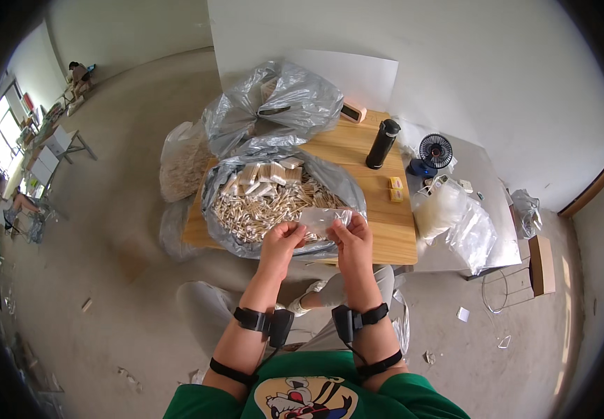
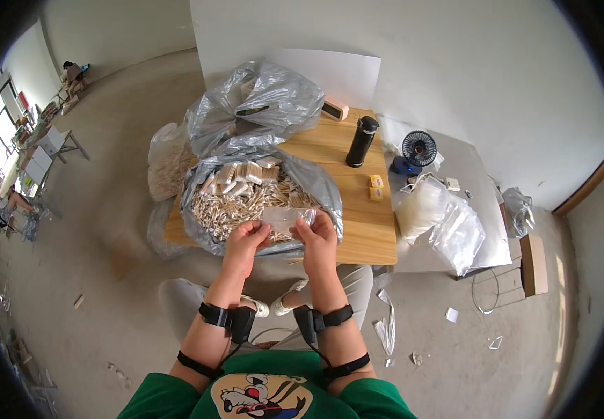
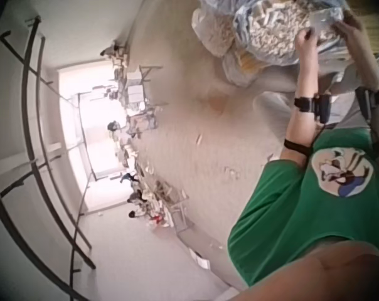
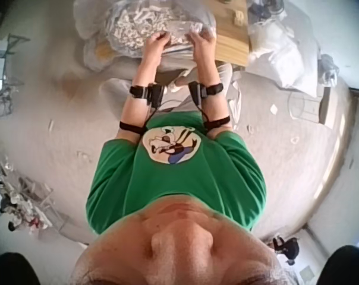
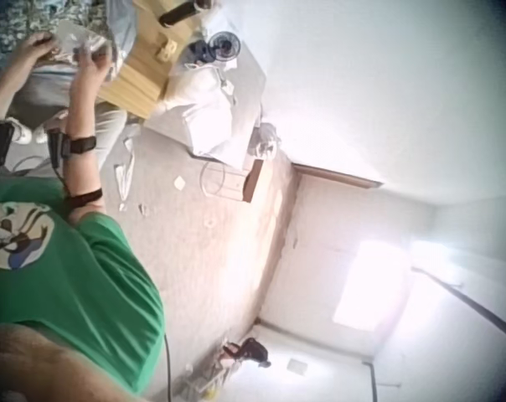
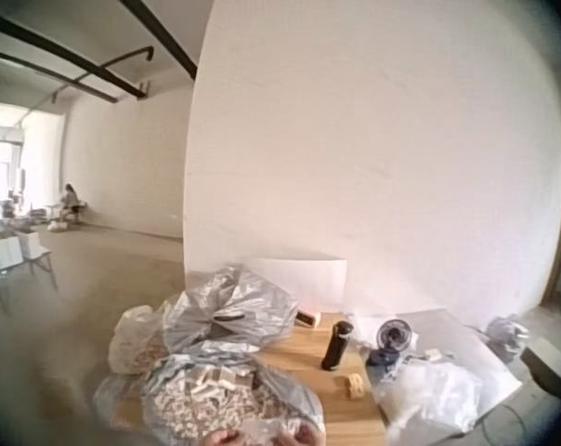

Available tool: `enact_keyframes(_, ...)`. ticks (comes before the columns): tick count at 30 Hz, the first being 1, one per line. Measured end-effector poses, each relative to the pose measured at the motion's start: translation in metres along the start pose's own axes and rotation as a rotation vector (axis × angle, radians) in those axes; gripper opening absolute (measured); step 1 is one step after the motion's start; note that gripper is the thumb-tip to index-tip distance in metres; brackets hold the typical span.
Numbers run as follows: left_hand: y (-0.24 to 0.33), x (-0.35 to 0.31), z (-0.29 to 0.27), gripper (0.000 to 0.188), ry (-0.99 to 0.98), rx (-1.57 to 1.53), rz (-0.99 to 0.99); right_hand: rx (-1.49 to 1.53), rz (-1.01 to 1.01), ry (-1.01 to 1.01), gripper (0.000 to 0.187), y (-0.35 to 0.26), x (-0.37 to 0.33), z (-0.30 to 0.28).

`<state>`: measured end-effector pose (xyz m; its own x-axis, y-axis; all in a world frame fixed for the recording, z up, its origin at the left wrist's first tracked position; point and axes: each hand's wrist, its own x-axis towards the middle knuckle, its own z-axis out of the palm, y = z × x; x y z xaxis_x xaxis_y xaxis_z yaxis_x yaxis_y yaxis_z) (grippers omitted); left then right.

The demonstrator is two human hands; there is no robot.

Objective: The recorder is shown sorting and packaging small packets of cotton swabs from a large bag into smaller individual clear bags.

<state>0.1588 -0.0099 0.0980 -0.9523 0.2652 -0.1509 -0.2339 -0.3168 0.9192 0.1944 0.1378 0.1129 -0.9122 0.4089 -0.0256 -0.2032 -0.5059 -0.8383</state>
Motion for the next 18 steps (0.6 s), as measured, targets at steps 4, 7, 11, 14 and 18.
enact_keyframes(4, 0.011, -0.005, -0.004, 0.013, -0.037, 0.041, 0.008, -0.095, -0.037, -0.018, 0.011, 0.002, -0.001, -0.009)
enact_keyframes(7, 0.023, -0.012, -0.003, 0.016, -0.035, 0.543, 0.055, -0.048, -0.091, 0.019, 0.019, -0.001, -0.004, -0.006)
enact_keyframes(11, 0.028, -0.017, -0.004, 0.024, -0.169, 0.679, 0.123, -0.15, -0.156, 0.088, 0.023, -0.004, -0.008, -0.006)
enact_keyframes(14, 0.018, -0.011, -0.014, 0.027, -0.207, 0.529, 0.162, -0.235, -0.208, 0.127, 0.023, -0.004, -0.006, -0.009)
enact_keyframes(18, -0.008, -0.004, 0.003, 0.028, -0.087, 0.411, 0.342, -0.803, -0.433, 0.173, 0.024, 0.01, -0.004, -0.007)
